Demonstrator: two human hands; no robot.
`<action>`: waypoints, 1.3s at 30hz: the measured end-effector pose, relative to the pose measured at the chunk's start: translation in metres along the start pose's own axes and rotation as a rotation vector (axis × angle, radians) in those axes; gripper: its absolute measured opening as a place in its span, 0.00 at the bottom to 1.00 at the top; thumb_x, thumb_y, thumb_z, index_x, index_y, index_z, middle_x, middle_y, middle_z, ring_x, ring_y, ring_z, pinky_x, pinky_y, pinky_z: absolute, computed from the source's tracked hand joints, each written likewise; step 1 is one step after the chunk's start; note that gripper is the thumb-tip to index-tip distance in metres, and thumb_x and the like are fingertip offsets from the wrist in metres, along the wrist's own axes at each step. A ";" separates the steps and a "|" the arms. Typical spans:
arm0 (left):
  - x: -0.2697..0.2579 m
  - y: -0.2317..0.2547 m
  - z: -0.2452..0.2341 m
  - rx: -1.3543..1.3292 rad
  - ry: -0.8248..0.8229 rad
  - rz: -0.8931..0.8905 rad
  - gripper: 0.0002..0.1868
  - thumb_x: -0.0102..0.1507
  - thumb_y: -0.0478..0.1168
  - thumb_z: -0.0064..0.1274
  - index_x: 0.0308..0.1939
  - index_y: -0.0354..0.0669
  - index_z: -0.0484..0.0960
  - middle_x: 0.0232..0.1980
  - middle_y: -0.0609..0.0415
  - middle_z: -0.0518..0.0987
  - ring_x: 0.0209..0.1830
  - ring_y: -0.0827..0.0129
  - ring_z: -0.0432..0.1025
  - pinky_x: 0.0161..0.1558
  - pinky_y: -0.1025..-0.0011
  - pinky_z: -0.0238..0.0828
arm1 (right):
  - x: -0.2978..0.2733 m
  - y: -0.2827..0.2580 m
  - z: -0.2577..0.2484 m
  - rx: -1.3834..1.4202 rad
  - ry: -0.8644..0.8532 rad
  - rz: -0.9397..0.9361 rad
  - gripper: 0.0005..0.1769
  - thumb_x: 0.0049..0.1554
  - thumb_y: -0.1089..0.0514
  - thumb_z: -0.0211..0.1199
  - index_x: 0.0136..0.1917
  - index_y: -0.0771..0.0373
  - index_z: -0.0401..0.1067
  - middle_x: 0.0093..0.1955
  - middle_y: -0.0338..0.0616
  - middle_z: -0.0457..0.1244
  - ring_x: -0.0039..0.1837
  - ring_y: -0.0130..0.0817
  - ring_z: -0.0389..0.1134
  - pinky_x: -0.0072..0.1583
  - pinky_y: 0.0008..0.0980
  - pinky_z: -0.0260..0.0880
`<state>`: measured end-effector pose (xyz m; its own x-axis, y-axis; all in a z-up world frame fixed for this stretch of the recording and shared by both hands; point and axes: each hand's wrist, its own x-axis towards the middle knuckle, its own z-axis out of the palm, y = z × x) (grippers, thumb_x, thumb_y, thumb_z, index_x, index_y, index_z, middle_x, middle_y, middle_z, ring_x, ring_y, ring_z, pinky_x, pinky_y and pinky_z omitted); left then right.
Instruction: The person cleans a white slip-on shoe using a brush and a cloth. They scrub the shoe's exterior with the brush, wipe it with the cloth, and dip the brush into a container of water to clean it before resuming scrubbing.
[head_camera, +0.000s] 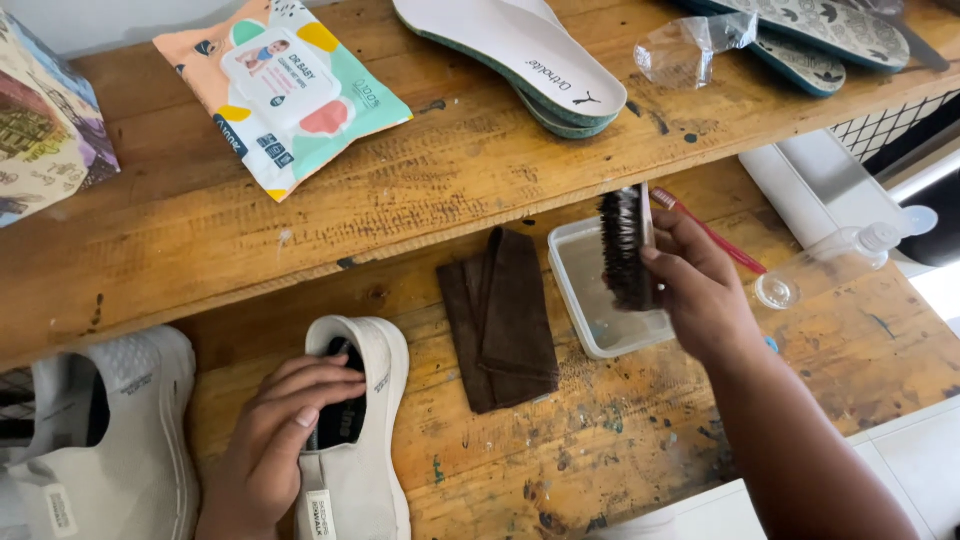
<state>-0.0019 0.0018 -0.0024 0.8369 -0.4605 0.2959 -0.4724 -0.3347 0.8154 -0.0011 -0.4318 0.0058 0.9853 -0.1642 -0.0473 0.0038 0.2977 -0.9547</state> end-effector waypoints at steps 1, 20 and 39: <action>0.000 0.000 0.000 0.006 -0.013 -0.001 0.27 0.69 0.44 0.32 0.49 0.36 0.89 0.56 0.48 0.86 0.66 0.57 0.73 0.69 0.56 0.63 | 0.002 -0.009 0.004 -0.234 0.037 -0.004 0.28 0.59 0.64 0.53 0.73 0.67 0.61 0.53 0.55 0.65 0.45 0.49 0.71 0.41 0.40 0.75; -0.001 -0.003 0.000 0.106 -0.032 -0.043 0.31 0.68 0.50 0.28 0.48 0.39 0.90 0.55 0.51 0.87 0.66 0.59 0.74 0.66 0.58 0.66 | 0.006 0.008 -0.002 -1.614 0.083 -0.306 0.19 0.50 0.44 0.65 0.54 0.46 0.80 0.46 0.36 0.72 0.44 0.51 0.72 0.45 0.53 0.70; -0.003 -0.010 -0.001 0.203 -0.057 -0.066 0.37 0.70 0.59 0.24 0.47 0.43 0.91 0.54 0.54 0.87 0.66 0.62 0.73 0.67 0.60 0.63 | 0.006 0.020 -0.008 -1.762 0.057 -0.352 0.16 0.52 0.43 0.62 0.53 0.39 0.80 0.42 0.31 0.71 0.44 0.42 0.71 0.43 0.43 0.63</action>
<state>0.0006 0.0071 -0.0115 0.8537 -0.4758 0.2117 -0.4677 -0.5217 0.7135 0.0039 -0.4339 -0.0162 0.9717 -0.0325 0.2338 -0.0149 -0.9970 -0.0765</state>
